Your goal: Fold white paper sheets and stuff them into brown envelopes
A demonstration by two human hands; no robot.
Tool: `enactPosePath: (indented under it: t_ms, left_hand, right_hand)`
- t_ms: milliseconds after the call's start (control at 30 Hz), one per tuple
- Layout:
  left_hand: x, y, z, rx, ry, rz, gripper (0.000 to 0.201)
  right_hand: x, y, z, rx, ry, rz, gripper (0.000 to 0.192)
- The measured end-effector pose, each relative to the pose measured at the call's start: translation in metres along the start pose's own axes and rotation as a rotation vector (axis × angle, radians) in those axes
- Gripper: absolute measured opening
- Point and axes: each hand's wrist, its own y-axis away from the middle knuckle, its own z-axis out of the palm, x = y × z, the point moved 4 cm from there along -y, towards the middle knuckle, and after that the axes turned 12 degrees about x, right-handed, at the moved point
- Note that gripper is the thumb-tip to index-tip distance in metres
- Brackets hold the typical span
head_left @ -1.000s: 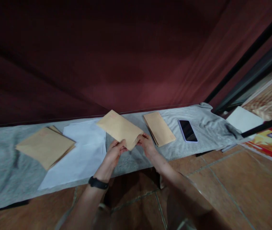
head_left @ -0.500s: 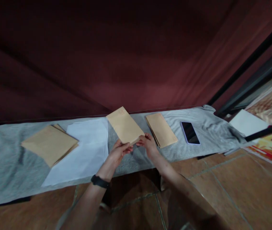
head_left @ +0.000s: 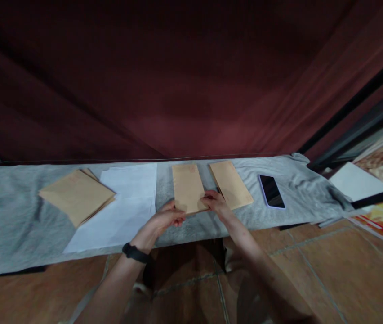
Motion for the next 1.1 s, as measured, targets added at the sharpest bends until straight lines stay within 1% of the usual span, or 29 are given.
enactPosePath:
  t_ms: [33, 100, 167, 200, 233, 267, 300, 367, 433, 500, 567, 600, 633, 667, 700, 800, 833, 900, 933, 1000, 1100]
  left_hand:
    - [-0.001, 0.001, -0.001, -0.006, -0.016, -0.009, 0.036]
    - [-0.002, 0.002, -0.004, 0.007, -0.053, -0.029, 0.036]
    - [-0.004, 0.005, -0.004, 0.017, -0.094, -0.039, 0.034]
    - [-0.005, 0.007, -0.003, 0.011, -0.110, -0.041, 0.034]
    - [-0.006, 0.008, -0.002, 0.000, -0.120, -0.040, 0.034]
    - [-0.007, 0.009, -0.001, -0.013, -0.128, -0.040, 0.035]
    - [-0.008, 0.010, -0.001, -0.022, -0.136, -0.038, 0.036]
    - [-0.010, 0.009, -0.003, -0.012, -0.159, -0.038, 0.037]
    - [-0.011, 0.005, -0.011, 0.044, -0.211, -0.021, 0.032]
    - [-0.007, 0.000, -0.022, 0.183, -0.313, 0.053, 0.025]
    - [0.004, -0.002, -0.032, 0.375, -0.453, 0.212, 0.027]
    - [0.011, -0.001, -0.034, 0.451, -0.519, 0.308, 0.027]
    - [0.017, 0.001, -0.033, 0.493, -0.568, 0.401, 0.025]
    - [0.023, 0.003, -0.029, 0.497, -0.589, 0.483, 0.021]
    - [0.027, 0.006, -0.022, 0.472, -0.581, 0.551, 0.016]
    - [0.032, 0.012, 0.002, 0.321, -0.456, 0.695, 0.008]
    - [0.032, 0.013, 0.011, 0.269, -0.428, 0.731, 0.008]
    - [0.028, 0.012, 0.023, 0.191, -0.425, 0.786, 0.014]
    - [0.025, 0.010, 0.027, 0.177, -0.438, 0.805, 0.019]
    - [0.021, 0.002, 0.030, 0.209, -0.473, 0.827, 0.028]
    - [0.025, -0.016, 0.030, 0.269, -0.565, 0.864, 0.038]
  right_hand:
    - [0.002, -0.001, -0.001, -0.008, 0.084, -0.027, 0.012]
    - [0.004, -0.004, -0.004, 0.050, 0.304, -0.117, 0.016]
    - [0.000, -0.005, -0.005, 0.146, 0.522, -0.290, 0.028]
    - [-0.003, -0.004, -0.003, 0.164, 0.602, -0.396, 0.034]
    - [-0.005, -0.002, 0.002, 0.150, 0.656, -0.502, 0.039]
    - [-0.006, 0.002, 0.008, 0.107, 0.695, -0.595, 0.043]
    - [-0.006, 0.006, 0.014, 0.048, 0.730, -0.668, 0.047]
    - [-0.001, 0.015, 0.028, -0.062, 0.805, -0.761, 0.052]
    - [0.007, 0.022, 0.037, -0.120, 0.903, -0.787, 0.055]
    - [0.015, 0.027, 0.042, -0.132, 0.980, -0.777, 0.055]
    - [0.020, 0.028, 0.044, -0.131, 1.024, -0.769, 0.055]
    - [0.022, 0.028, 0.044, -0.132, 1.036, -0.770, 0.055]
    - [0.023, 0.028, 0.044, -0.132, 1.043, -0.771, 0.056]
    - [0.023, 0.028, 0.044, -0.132, 1.046, -0.772, 0.056]
    - [0.023, 0.028, 0.044, -0.131, 1.046, -0.772, 0.057]
    - [0.021, 0.027, 0.045, -0.131, 1.041, -0.764, 0.057]
    - [0.021, 0.027, 0.046, -0.137, 1.045, -0.759, 0.057]
    - [0.020, 0.027, 0.047, -0.159, 1.063, -0.743, 0.056]
    - [0.020, 0.027, 0.048, -0.169, 1.073, -0.734, 0.055]
    - [0.019, 0.026, 0.049, -0.183, 1.082, -0.722, 0.055]
    - [0.017, 0.025, 0.050, -0.188, 1.074, -0.723, 0.056]
